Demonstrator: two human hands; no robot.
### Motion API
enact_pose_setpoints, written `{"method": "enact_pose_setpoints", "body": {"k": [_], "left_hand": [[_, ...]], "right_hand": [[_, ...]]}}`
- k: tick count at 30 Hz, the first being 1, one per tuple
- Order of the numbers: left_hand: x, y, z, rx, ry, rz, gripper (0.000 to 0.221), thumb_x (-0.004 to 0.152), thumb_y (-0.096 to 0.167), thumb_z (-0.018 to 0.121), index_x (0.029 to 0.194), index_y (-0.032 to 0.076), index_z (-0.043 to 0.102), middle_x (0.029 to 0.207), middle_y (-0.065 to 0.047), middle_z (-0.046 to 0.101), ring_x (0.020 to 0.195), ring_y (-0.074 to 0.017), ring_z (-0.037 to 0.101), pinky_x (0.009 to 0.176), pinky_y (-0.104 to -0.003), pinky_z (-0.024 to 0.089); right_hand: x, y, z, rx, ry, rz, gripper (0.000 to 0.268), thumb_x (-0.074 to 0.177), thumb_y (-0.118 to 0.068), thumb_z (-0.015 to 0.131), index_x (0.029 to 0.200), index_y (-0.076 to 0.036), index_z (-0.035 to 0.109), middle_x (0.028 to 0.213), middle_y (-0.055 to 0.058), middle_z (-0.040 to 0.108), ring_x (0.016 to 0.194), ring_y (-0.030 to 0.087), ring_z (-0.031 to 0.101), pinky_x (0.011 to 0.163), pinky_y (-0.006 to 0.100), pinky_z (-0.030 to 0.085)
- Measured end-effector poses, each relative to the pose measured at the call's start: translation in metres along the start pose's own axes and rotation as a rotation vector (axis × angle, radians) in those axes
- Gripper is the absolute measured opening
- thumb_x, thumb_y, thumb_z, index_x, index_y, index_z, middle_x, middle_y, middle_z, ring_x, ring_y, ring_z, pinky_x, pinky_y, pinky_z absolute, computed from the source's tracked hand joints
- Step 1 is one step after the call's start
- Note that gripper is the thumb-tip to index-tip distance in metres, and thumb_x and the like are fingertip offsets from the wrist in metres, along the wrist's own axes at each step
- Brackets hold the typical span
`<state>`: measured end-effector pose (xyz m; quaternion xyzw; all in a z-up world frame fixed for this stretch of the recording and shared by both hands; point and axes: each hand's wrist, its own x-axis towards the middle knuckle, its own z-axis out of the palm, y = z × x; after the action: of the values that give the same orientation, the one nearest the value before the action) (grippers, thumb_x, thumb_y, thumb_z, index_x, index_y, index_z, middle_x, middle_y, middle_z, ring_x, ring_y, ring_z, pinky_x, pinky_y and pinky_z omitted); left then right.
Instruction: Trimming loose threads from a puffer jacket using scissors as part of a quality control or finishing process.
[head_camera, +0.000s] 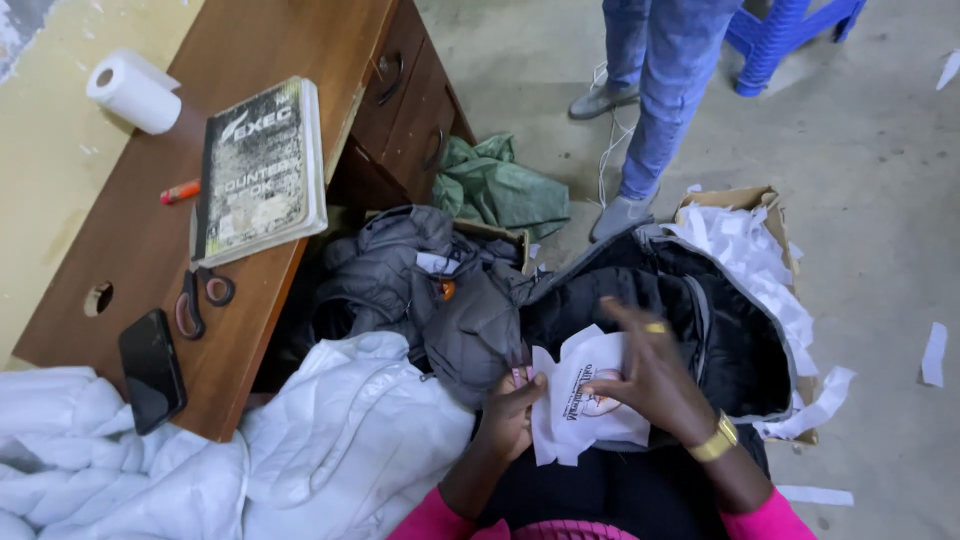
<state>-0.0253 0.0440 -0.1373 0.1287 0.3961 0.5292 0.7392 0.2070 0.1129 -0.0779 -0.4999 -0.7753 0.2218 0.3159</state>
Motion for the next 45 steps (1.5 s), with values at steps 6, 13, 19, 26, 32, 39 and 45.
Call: {"method": "enact_pose_setpoints", "body": {"k": [6,13,19,26,32,39,45], "left_hand": [[-0.004,0.031,0.001,0.161,0.244,0.389,0.013,0.096,0.009,0.073,0.1,0.008,0.061,0.089,-0.008,0.066,0.08,-0.0164,0.065,0.072,-0.032,0.056],[-0.014,0.057,0.034,1.014,0.273,0.538,0.027,0.093,0.033,0.085,0.093,0.007,0.076,0.075,-0.009,0.07,0.073,-0.0191,0.064,0.077,-0.036,0.055],[-0.006,0.041,0.046,1.016,0.086,0.432,0.03,0.082,0.029,0.093,0.092,0.008,0.074,0.076,-0.006,0.068,0.076,-0.017,0.065,0.076,-0.033,0.055],[-0.011,0.036,0.057,1.254,0.062,0.599,0.035,0.082,0.027,0.088,0.102,0.004,0.069,0.086,-0.013,0.063,0.084,-0.0348,0.069,0.077,-0.042,0.055],[0.009,0.029,0.035,1.028,-0.092,0.413,0.036,0.103,0.031,0.076,0.08,0.006,0.064,0.072,-0.005,0.058,0.071,-0.0133,0.056,0.069,-0.031,0.047],[-0.049,0.02,0.066,1.048,-0.837,-0.174,0.034,0.09,0.035,0.081,0.086,0.002,0.071,0.086,-0.021,0.072,0.078,-0.0304,0.064,0.079,-0.05,0.054],[0.012,0.051,0.005,0.07,0.219,0.077,0.026,0.088,0.012,0.086,0.096,0.007,0.062,0.08,-0.005,0.068,0.069,-0.0187,0.072,0.063,-0.034,0.061]], "right_hand": [[0.01,0.003,0.034,0.533,-0.224,0.251,0.021,0.082,-0.029,0.09,0.089,-0.013,0.078,0.079,-0.004,0.075,0.076,0.006,0.066,0.066,0.029,0.05],[0.009,-0.014,0.021,0.803,-0.26,0.405,0.032,0.081,-0.005,0.088,0.112,-0.006,0.081,0.084,0.013,0.08,0.079,0.022,0.068,0.074,0.038,0.057],[-0.004,0.013,0.037,0.748,-0.251,0.454,0.039,0.08,-0.002,0.088,0.118,-0.007,0.081,0.094,0.013,0.081,0.089,0.022,0.07,0.081,0.04,0.058],[0.004,-0.015,0.029,0.685,-0.186,0.483,0.029,0.08,-0.003,0.087,0.108,-0.006,0.081,0.079,0.012,0.077,0.077,0.021,0.065,0.07,0.037,0.055],[-0.002,-0.01,0.038,0.653,-0.121,0.491,0.02,0.08,-0.005,0.088,0.099,-0.007,0.08,0.069,0.012,0.074,0.065,0.019,0.063,0.059,0.033,0.051],[-0.014,0.035,0.058,0.6,-0.089,0.658,0.026,0.084,-0.011,0.086,0.108,-0.006,0.078,0.079,0.021,0.076,0.072,0.027,0.066,0.069,0.042,0.055],[-0.016,-0.001,0.031,0.748,-0.088,0.558,0.018,0.082,-0.006,0.088,0.097,-0.003,0.078,0.075,0.014,0.074,0.075,0.021,0.061,0.069,0.035,0.054]]}}
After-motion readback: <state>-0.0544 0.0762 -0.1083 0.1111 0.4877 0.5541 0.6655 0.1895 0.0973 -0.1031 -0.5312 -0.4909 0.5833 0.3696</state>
